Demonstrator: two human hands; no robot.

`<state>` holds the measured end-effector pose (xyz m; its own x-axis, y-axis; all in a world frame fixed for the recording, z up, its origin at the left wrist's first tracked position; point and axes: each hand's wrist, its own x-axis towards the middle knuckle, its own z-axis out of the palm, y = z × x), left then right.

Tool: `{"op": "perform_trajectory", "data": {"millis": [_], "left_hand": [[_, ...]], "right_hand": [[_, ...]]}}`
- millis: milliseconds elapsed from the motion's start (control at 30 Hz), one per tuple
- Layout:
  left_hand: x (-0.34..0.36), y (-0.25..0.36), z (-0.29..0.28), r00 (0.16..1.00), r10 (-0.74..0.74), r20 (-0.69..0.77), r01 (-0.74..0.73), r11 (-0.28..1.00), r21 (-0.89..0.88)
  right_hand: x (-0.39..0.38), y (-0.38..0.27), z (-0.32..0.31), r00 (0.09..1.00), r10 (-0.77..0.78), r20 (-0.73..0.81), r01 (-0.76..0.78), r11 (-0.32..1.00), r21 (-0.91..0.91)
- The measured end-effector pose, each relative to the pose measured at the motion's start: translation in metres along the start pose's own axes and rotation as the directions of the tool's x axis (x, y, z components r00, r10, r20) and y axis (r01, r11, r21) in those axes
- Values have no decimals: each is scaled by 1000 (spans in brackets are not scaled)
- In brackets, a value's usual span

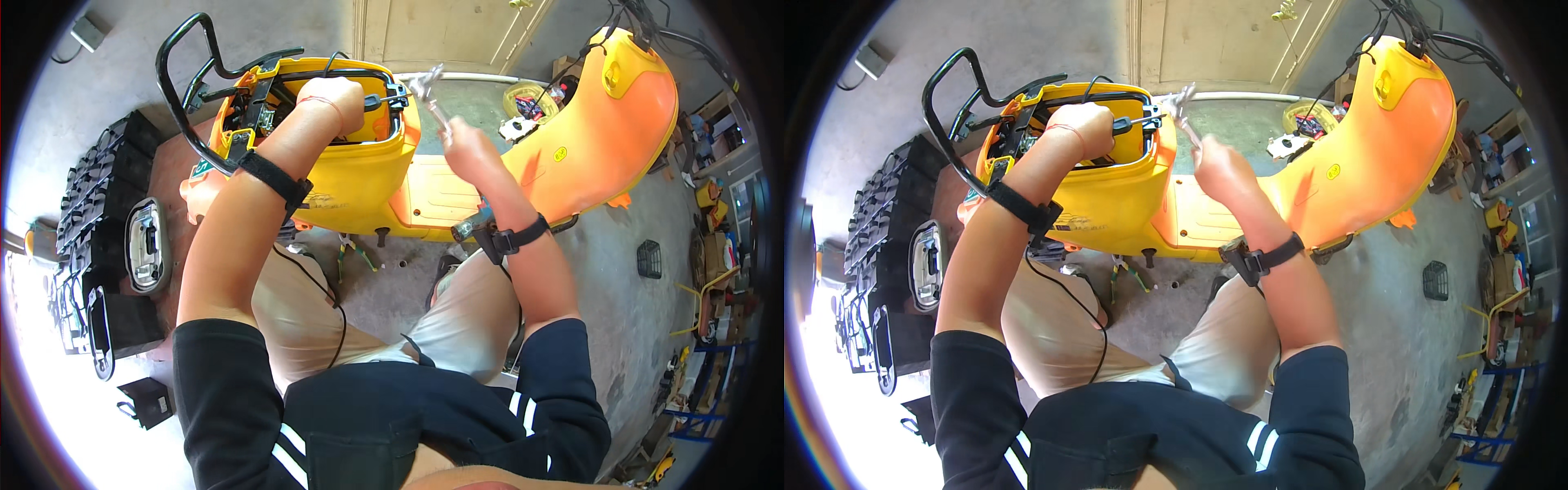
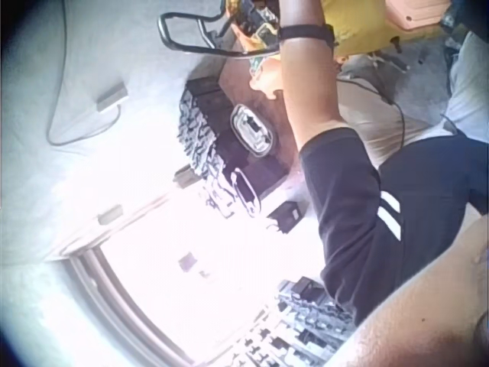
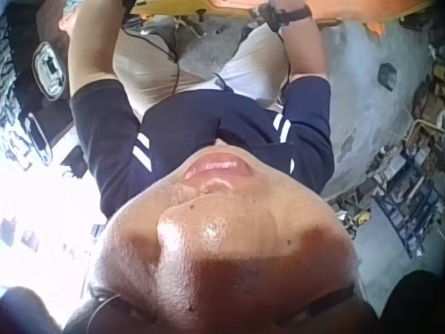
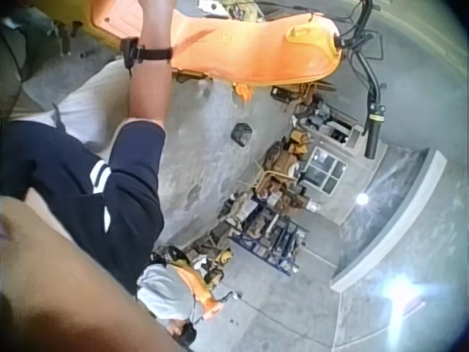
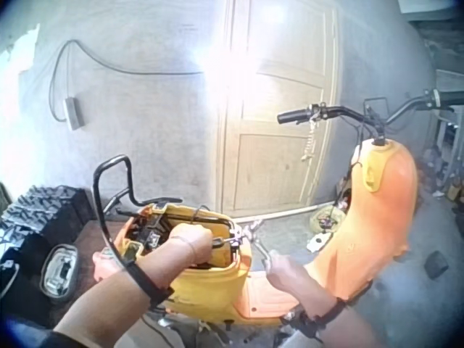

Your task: Using a screwdriver, ratchet, and electric drill to disassemble and repair components inside a yellow scooter.

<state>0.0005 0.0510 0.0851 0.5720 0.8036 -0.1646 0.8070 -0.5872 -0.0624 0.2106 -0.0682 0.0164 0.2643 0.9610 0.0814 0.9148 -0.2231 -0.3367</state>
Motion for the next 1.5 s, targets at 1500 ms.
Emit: {"op": "perform_trajectory", "data": {"millis": [1500], "left_hand": [[-5, 27, -5, 996, -37, -86, 46, 993, 105]], "right_hand": [[15, 90, 42, 883, 227, 410, -437, 84, 895]]}}
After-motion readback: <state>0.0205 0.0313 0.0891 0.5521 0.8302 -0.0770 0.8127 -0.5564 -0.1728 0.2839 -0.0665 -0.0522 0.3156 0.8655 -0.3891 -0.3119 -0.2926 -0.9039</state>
